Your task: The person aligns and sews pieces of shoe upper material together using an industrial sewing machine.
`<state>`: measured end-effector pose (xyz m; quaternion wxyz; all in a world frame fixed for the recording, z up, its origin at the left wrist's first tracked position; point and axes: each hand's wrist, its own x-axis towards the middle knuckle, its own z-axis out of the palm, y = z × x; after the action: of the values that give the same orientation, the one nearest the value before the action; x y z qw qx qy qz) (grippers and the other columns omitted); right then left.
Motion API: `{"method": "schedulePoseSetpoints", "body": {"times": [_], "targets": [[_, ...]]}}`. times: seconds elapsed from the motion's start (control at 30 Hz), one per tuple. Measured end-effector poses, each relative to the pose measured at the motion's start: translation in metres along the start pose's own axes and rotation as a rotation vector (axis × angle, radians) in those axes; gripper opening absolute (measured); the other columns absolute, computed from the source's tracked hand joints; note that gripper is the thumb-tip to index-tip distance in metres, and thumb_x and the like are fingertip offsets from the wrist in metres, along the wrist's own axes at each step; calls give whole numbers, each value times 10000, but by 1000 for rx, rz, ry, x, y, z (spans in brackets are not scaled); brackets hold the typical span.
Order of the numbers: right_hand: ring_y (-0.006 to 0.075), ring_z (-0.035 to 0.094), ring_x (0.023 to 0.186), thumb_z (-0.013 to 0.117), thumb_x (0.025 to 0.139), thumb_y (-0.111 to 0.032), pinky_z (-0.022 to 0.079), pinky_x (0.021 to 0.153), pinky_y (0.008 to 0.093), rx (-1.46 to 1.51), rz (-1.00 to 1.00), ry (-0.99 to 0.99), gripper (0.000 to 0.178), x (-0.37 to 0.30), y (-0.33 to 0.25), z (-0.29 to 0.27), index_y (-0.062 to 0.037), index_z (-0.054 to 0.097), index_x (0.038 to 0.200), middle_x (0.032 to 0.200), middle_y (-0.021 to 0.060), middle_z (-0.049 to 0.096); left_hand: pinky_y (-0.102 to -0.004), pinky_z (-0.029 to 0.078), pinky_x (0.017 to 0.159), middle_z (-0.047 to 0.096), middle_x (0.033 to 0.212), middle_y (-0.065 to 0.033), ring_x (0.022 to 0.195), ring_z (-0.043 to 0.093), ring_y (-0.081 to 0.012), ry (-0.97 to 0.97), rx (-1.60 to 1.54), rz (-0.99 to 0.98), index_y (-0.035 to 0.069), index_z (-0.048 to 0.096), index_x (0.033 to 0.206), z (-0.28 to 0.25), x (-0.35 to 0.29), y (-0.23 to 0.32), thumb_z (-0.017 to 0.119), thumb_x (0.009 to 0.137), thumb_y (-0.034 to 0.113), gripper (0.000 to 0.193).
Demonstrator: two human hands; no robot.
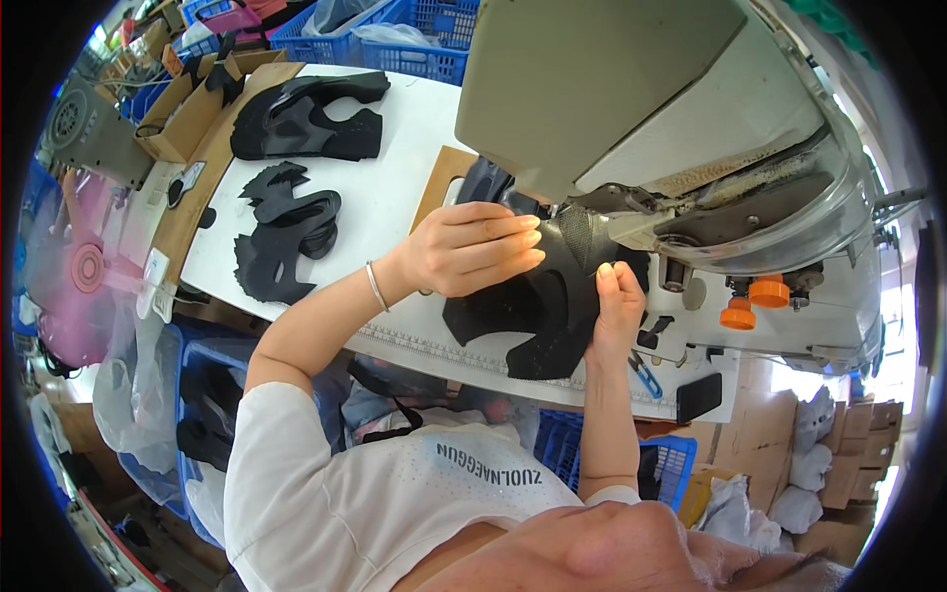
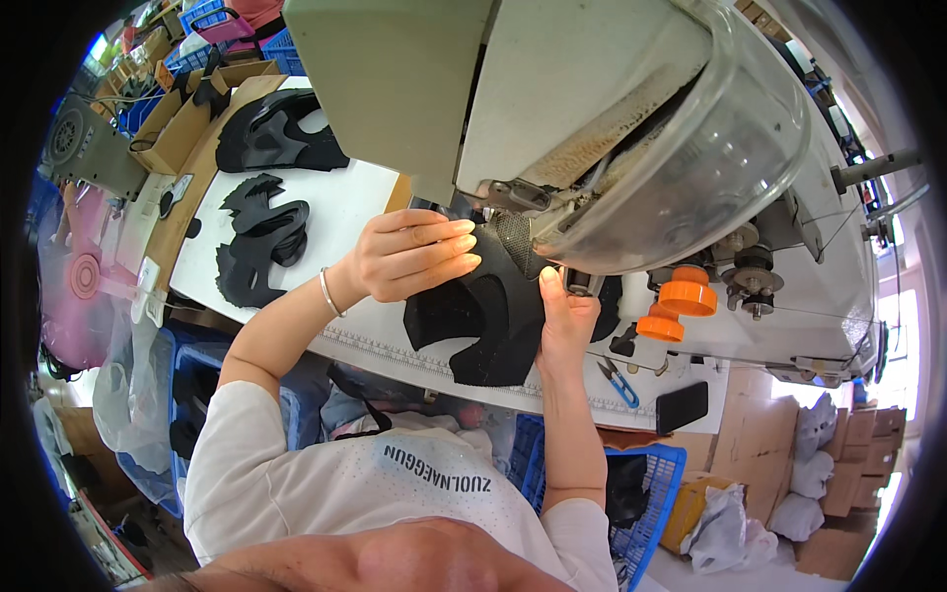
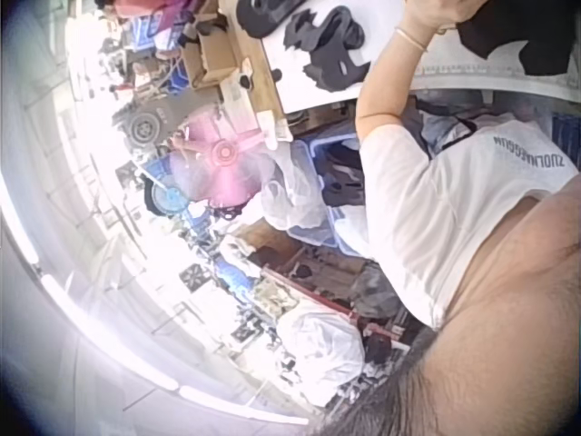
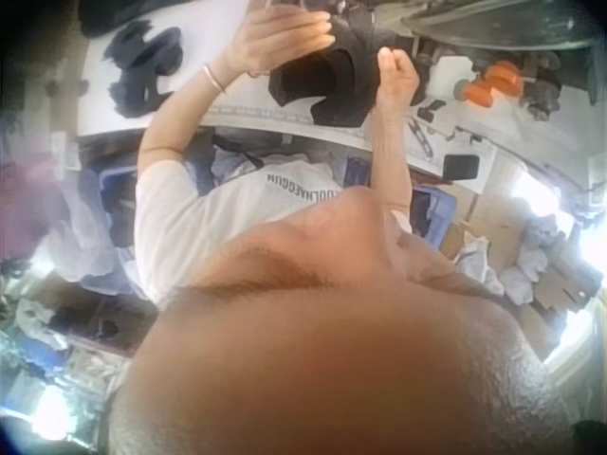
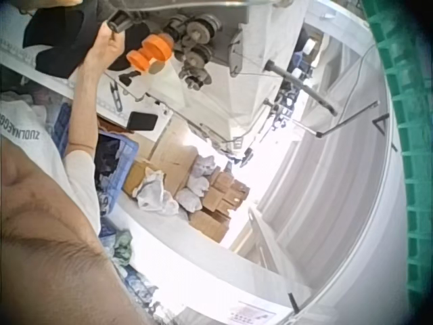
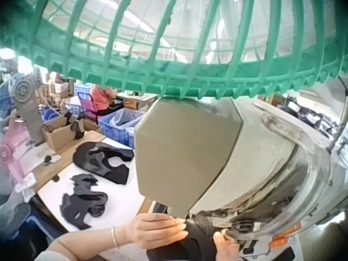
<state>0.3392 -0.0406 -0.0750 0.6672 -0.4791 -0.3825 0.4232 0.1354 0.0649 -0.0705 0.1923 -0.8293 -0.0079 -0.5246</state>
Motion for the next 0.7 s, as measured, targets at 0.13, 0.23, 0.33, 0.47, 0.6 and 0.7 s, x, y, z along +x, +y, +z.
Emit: {"method": "schedulePoseSetpoints", "body": {"times": [0.13,0.23,0.33,0.47,0.6,0.7], "targets": [[6,377,624,552,981,-111,346,573,180,27,-42,-8,270,4,15,-9,-114,471,724,689,-80,442,-308,556,814,688,954,-64,949,680,-204,-55,-32,-26,30,723,918,-5,5,-5,724,730,77,194],[7,362,614,563,976,-112,342,569,185,33,-27,-17,271,3,16,-9,-119,460,726,681,-85,414,-307,556,815,681,954,-63,935,671,-204,-77,-9,-4,26,723,927,-6,7,-9,717,734,85,202],[6,341,600,574,972,-111,329,561,181,-33,-27,-32,280,-1,13,-5,-126,445,724,671,-86,382,-312,557,816,664,922,-54,906,652,-201,-107,39,37,22,721,929,-10,6,-10,712,734,92,208],[6,319,581,578,967,-96,304,522,175,-72,-107,-79,279,-8,18,1,-126,433,730,663,-79,360,-319,562,827,634,860,-37,908,620,-189,-181,90,82,42,722,931,-21,14,-16,713,702,104,238],[16,398,537,626,944,-102,326,484,191,17,-123,-32,305,-14,26,11,-103,441,702,623,-46,474,-324,562,848,647,886,-37,950,614,-192,-247,58,72,77,728,952,-30,20,-24,706,683,113,273],[14,413,533,634,941,-98,328,485,188,7,-168,16,305,-18,29,21,-104,435,710,614,-39,484,-345,556,882,663,937,-44,966,610,-207,-231,30,40,107,729,967,-36,19,-28,699,684,121,285]]}}
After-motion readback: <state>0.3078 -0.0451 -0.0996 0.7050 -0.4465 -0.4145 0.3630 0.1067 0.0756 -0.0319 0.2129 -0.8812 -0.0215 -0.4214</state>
